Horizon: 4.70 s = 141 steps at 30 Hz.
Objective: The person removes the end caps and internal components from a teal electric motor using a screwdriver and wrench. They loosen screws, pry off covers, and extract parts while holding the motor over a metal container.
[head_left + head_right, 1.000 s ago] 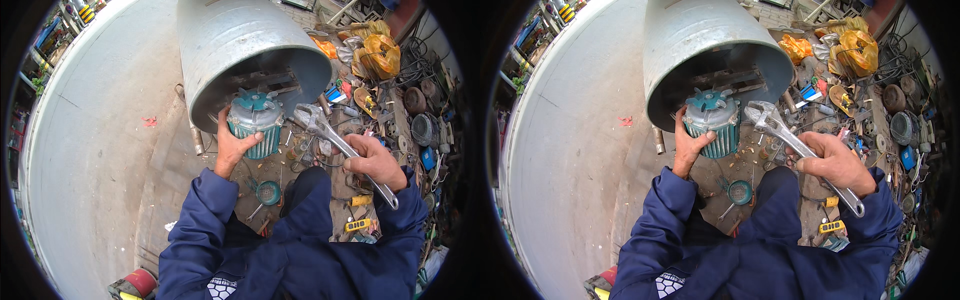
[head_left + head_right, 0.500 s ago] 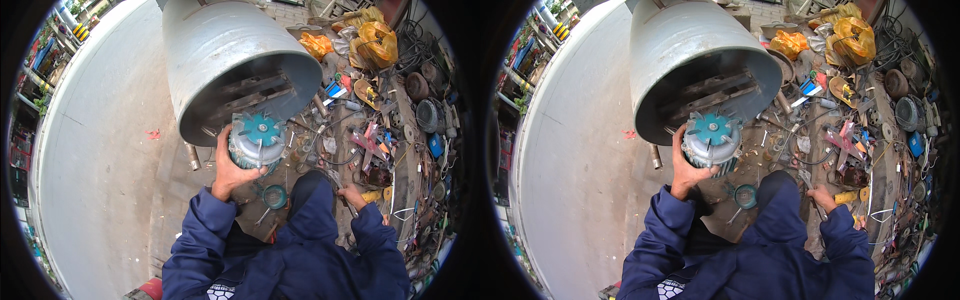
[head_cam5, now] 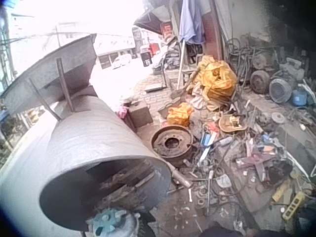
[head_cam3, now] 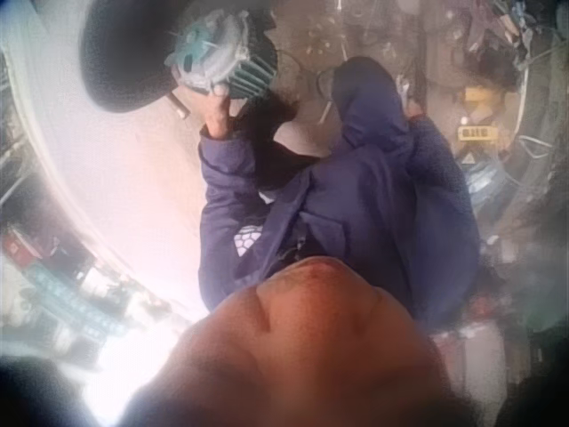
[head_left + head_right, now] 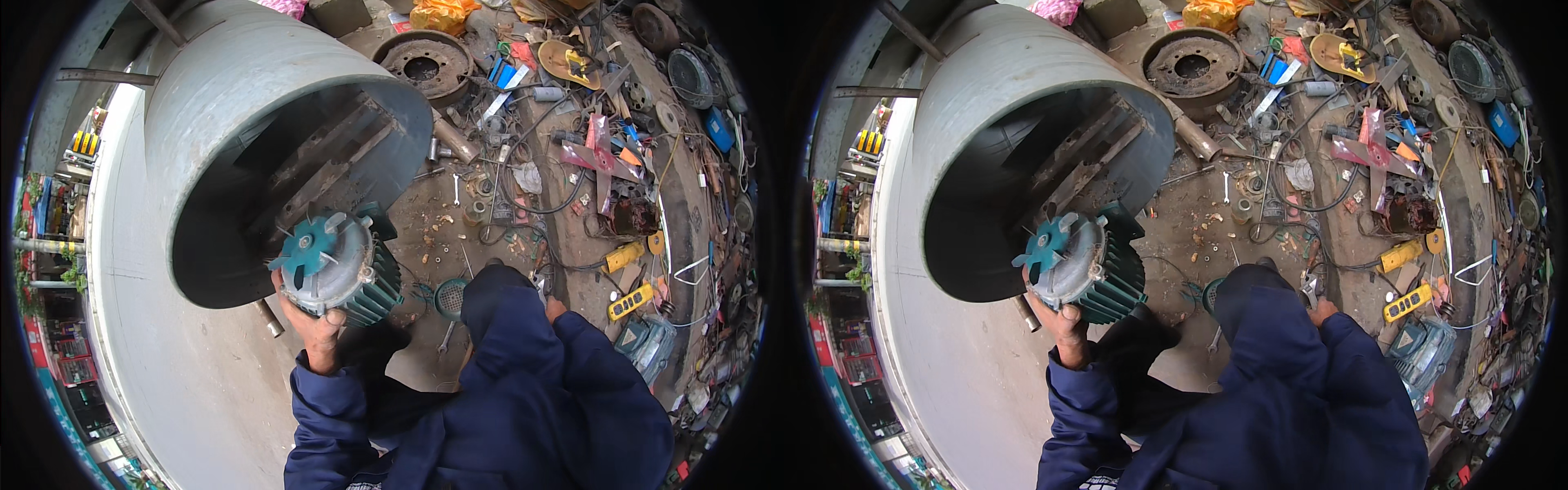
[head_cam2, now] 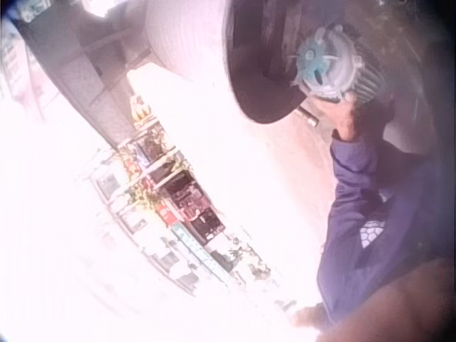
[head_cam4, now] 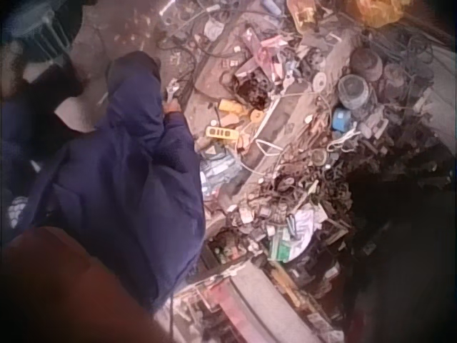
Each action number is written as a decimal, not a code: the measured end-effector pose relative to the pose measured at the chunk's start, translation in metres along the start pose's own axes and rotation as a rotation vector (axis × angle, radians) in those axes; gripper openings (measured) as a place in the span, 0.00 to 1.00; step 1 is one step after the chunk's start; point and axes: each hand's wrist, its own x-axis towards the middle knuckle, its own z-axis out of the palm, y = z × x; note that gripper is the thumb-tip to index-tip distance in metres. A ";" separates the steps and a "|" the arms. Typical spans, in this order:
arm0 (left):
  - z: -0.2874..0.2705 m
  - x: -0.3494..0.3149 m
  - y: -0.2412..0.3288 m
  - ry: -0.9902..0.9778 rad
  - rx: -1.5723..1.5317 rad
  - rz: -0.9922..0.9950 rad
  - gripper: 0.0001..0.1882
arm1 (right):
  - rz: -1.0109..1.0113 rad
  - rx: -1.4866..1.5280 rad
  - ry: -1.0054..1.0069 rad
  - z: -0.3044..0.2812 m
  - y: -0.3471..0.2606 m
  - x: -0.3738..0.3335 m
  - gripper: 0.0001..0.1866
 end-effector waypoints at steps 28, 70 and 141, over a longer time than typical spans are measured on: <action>-0.008 0.015 -0.019 0.005 -0.198 -0.231 0.49 | 0.042 0.130 0.170 0.083 0.026 0.012 0.20; 0.032 0.045 -0.021 0.232 -0.197 -0.369 0.53 | -0.764 -0.131 0.326 -0.166 -0.679 0.229 0.17; 0.013 0.018 -0.014 0.085 -0.070 -0.119 0.60 | -1.148 0.141 0.158 -0.008 -0.417 -0.008 0.18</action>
